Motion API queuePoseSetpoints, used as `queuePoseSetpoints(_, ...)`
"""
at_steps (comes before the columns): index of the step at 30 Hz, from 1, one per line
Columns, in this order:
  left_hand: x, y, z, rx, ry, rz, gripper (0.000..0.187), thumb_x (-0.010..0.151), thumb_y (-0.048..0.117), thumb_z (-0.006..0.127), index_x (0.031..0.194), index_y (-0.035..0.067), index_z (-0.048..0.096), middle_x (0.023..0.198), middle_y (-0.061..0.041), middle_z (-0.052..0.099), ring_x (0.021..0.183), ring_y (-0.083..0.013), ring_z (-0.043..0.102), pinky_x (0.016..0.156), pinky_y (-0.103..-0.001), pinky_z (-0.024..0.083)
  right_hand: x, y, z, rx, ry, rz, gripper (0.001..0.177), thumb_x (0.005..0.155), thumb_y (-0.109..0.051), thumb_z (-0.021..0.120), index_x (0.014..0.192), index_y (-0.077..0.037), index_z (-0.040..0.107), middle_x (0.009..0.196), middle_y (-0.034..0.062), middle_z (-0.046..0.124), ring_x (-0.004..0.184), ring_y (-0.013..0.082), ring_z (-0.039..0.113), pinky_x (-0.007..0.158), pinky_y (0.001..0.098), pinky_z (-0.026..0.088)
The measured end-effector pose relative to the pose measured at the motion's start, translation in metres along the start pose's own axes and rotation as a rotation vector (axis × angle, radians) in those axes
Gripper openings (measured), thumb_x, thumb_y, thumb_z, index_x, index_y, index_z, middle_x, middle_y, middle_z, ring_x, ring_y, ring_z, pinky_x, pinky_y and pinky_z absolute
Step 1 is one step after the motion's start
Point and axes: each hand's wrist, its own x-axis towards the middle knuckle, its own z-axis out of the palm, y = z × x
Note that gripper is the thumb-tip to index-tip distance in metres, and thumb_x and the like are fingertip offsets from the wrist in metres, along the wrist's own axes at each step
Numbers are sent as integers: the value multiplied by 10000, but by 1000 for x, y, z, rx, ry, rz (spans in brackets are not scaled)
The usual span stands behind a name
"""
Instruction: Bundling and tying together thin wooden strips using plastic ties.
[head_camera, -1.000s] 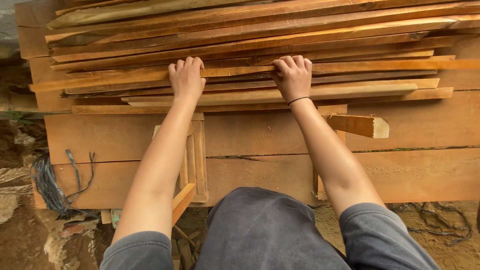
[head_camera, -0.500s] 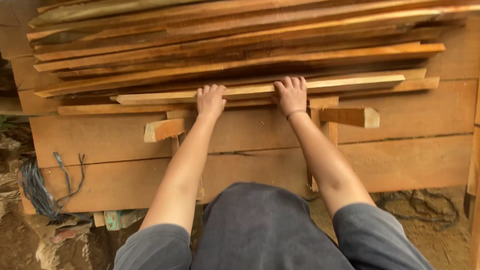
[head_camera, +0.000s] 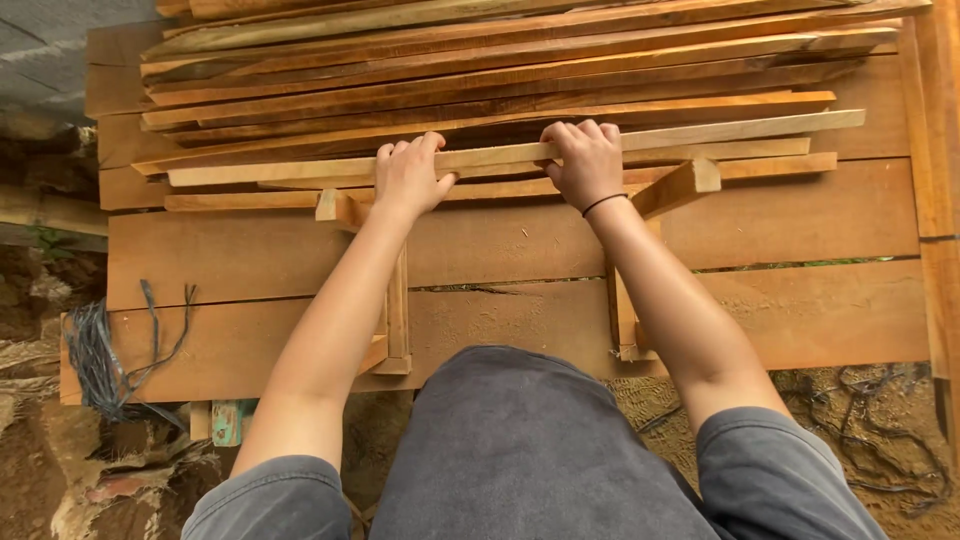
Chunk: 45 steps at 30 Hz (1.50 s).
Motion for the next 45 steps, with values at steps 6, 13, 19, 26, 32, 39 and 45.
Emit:
queuePoseSetpoints(6,-44,25,-72,9,16,175,428,834,496,705,1118,180,645,1024,-66,727,973,-354,726,858,-470,536,-11,-23,-80,-113,41,-47,417,716,-382,838,1047,-308,596,906,-108,657,918,110,635,871,298,429)
queuePoseSetpoints(13,-86,41,-91,-24,-119,184,422,796,535,714,1065,211,711,996,-89,752,998,-382,720,857,-473,541,-52,-48,-132,12,-138,-103,368,847,-434,778,1107,-225,621,948,-6,671,932,221,680,800,356,493)
queuePoseSetpoints(19,-91,36,-56,-58,-286,123,334,831,510,683,1084,299,742,1044,-66,765,1040,-362,715,906,-471,544,-64,-34,-90,27,-251,-89,343,870,-487,757,1102,-257,654,1011,-42,679,1041,172,669,895,329,476)
queuePoseSetpoints(26,-71,18,-24,-126,-361,91,301,905,445,641,1165,312,711,1134,-40,745,1111,-345,688,941,-474,536,-47,-20,-71,-19,-661,70,492,827,-732,660,965,-263,721,835,31,744,913,272,747,837,386,527)
queuePoseSetpoints(32,-46,-6,52,-66,-504,171,315,918,367,644,1223,291,673,1163,-23,731,1150,-290,680,967,-465,539,-49,-10,-16,-95,-888,74,615,745,-880,574,983,-340,750,871,8,775,920,260,771,800,391,577)
queuePoseSetpoints(39,-23,-34,174,-73,-682,211,444,916,284,683,1351,248,601,1279,-71,691,1246,-292,640,1048,-469,532,-90,2,58,-95,-1035,50,581,775,-823,617,1071,-345,759,930,-6,779,957,234,763,794,392,587)
queuePoseSetpoints(45,-17,-39,190,-84,-699,126,452,828,395,745,1243,242,656,1192,-50,725,1197,-271,671,1000,-455,560,-100,9,76,-76,-1081,133,468,760,-712,553,953,-345,770,876,-17,784,903,244,777,792,414,604)
